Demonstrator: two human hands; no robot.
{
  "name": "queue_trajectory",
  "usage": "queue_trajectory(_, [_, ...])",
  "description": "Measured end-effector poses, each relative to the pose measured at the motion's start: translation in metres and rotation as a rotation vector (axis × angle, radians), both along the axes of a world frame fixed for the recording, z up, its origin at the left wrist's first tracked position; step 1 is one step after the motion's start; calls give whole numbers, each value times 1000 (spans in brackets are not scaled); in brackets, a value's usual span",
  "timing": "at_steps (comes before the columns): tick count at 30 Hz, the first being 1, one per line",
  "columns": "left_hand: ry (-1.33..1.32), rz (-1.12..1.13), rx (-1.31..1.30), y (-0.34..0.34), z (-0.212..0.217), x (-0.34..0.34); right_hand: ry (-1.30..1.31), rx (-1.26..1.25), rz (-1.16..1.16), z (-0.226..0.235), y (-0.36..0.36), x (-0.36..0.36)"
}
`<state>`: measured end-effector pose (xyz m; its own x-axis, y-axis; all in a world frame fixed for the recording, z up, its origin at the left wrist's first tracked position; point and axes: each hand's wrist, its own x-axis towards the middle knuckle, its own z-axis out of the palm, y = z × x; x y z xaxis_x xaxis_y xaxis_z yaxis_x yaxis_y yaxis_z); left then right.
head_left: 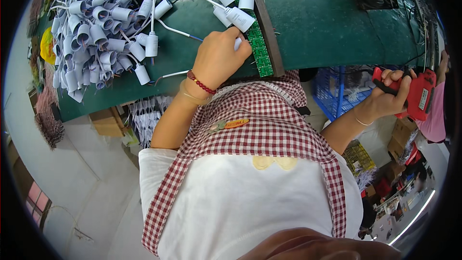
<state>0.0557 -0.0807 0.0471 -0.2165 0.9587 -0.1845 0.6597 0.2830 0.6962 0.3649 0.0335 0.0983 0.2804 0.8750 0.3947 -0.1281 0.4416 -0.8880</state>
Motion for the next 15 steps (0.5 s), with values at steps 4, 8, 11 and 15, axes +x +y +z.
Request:
queue_trajectory(4, [-37,-37,-8,-10,15,-4,35,2,32,-1,-1,-2])
queue_trajectory(8, [175,-25,-207,-25,41,-6,32,6,8,-4,-3,3])
queue_trajectory(11, [714,-287,148,-24,48,-1,32,-4,4,-6,-3,3])
queue_trajectory(15, [754,-438,629,5,43,-9,80,-21,-7,-3,-7,-5])
